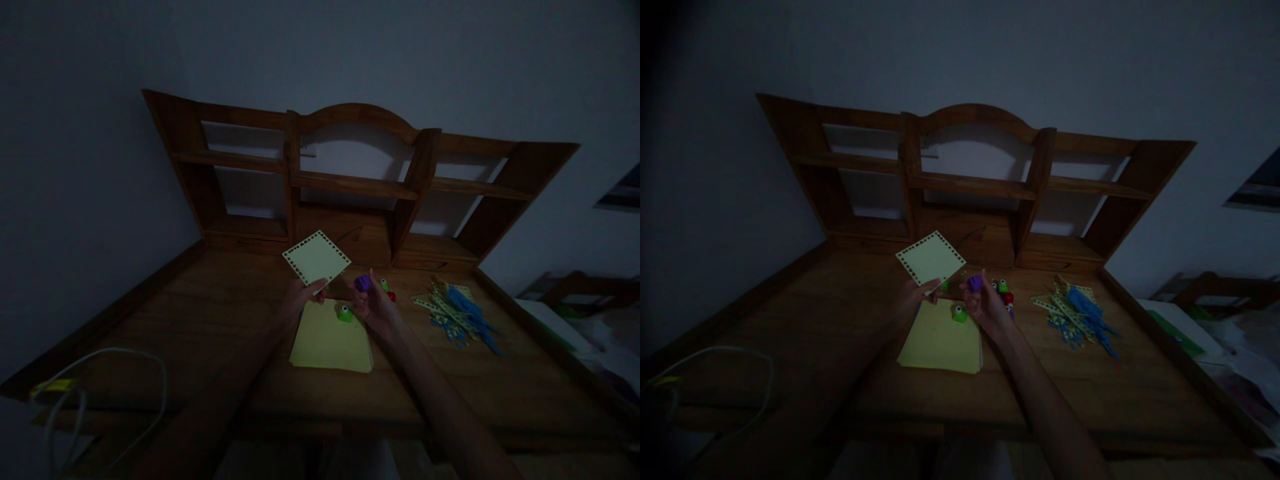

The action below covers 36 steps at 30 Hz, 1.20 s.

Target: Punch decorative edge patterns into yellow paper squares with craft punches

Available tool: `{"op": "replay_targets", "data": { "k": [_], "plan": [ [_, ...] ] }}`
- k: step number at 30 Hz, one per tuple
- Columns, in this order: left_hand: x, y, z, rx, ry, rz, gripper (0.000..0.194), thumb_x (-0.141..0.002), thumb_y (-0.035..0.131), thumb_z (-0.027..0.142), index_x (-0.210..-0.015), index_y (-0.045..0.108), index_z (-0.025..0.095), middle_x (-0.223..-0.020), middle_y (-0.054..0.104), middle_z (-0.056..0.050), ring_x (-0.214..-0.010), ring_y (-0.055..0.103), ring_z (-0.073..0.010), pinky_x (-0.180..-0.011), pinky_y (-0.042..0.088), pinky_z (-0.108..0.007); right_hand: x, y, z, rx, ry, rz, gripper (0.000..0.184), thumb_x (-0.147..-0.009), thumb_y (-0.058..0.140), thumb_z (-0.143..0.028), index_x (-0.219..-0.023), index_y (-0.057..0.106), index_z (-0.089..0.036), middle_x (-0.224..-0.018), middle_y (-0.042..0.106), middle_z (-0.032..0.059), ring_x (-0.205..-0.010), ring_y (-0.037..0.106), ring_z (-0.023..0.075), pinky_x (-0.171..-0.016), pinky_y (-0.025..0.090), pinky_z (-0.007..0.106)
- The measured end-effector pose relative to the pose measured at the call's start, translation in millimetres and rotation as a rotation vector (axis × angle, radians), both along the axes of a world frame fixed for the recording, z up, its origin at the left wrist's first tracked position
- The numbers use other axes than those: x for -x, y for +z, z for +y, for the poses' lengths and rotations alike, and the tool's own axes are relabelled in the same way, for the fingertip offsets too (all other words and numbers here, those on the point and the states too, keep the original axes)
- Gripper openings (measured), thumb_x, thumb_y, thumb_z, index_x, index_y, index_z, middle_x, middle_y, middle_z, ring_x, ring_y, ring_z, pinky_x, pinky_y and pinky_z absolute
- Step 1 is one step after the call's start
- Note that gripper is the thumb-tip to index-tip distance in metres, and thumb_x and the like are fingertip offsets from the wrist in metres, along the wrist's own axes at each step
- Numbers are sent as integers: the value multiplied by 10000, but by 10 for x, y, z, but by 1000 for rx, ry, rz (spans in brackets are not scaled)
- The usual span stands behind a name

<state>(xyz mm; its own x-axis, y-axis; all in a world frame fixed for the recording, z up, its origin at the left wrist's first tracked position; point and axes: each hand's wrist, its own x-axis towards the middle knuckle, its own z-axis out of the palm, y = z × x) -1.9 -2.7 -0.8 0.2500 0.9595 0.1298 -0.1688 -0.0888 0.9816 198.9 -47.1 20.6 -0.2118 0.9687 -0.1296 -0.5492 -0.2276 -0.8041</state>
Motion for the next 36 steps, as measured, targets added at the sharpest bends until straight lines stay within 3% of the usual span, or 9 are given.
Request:
{"op": "replay_targets", "data": {
  "k": [7, 14, 22, 27, 31, 36],
  "plan": [
    [-2, -15, -1, 11, -10, 7, 256, -753, 633, 387, -690, 623, 139, -621, 613, -14, -511, 551, -115, -553, 451, -243, 4, -35, 11, -70, 20, -38, 540, -761, 539, -733, -745, 635, -202, -425, 389, -63, -385, 303, 89, -438, 302, 231],
    [-9, 10, -20, 44, -29, -16, 236, -748, 657, 366, -712, 629, 134, -633, 619, -9, -510, 553, -111, -541, 451, -243, -9, 0, -11, -86, 28, -44, 552, -775, 514, -737, -769, 629, -197, -459, 393, -63, -389, 239, 78, -398, 220, 223],
    [-24, -31, -13, -2, -13, -36, 274, -776, 653, 410, -762, 656, 137, -709, 648, -32, -524, 541, -104, -528, 439, -232, 104, -29, -45, -161, -100, -228, 393, -749, 679, -577, -837, 623, -199, -750, 668, 10, -468, 444, 75, -413, 261, 210],
    [-11, 58, -58, -80, -6, 44, 307, -807, 628, 449, -799, 678, 146, -677, 642, -29, -527, 538, -113, -525, 425, -232, 141, -59, -74, -225, -224, -341, 360, -657, 813, -386, -945, 649, -246, -863, 696, -4, -643, 596, 111, -536, 402, 214],
    [-9, 130, -113, -136, -18, 112, 333, -827, 605, 469, -769, 681, 149, -648, 640, -29, -539, 546, -125, -546, 423, -240, 145, -50, -75, -251, -209, -365, 352, -638, 828, -346, -935, 665, -250, -907, 708, 9, -755, 641, 147, -637, 462, 242],
    [-19, 165, -145, -204, -2, 185, 345, -816, 615, 474, -687, 663, 157, -607, 626, -28, -525, 544, -133, -551, 418, -249, 149, -88, -48, -305, -165, -395, 373, -642, 822, -366, -951, 660, -234, -913, 716, 30, -758, 653, 174, -617, 468, 257]
  ]
}}
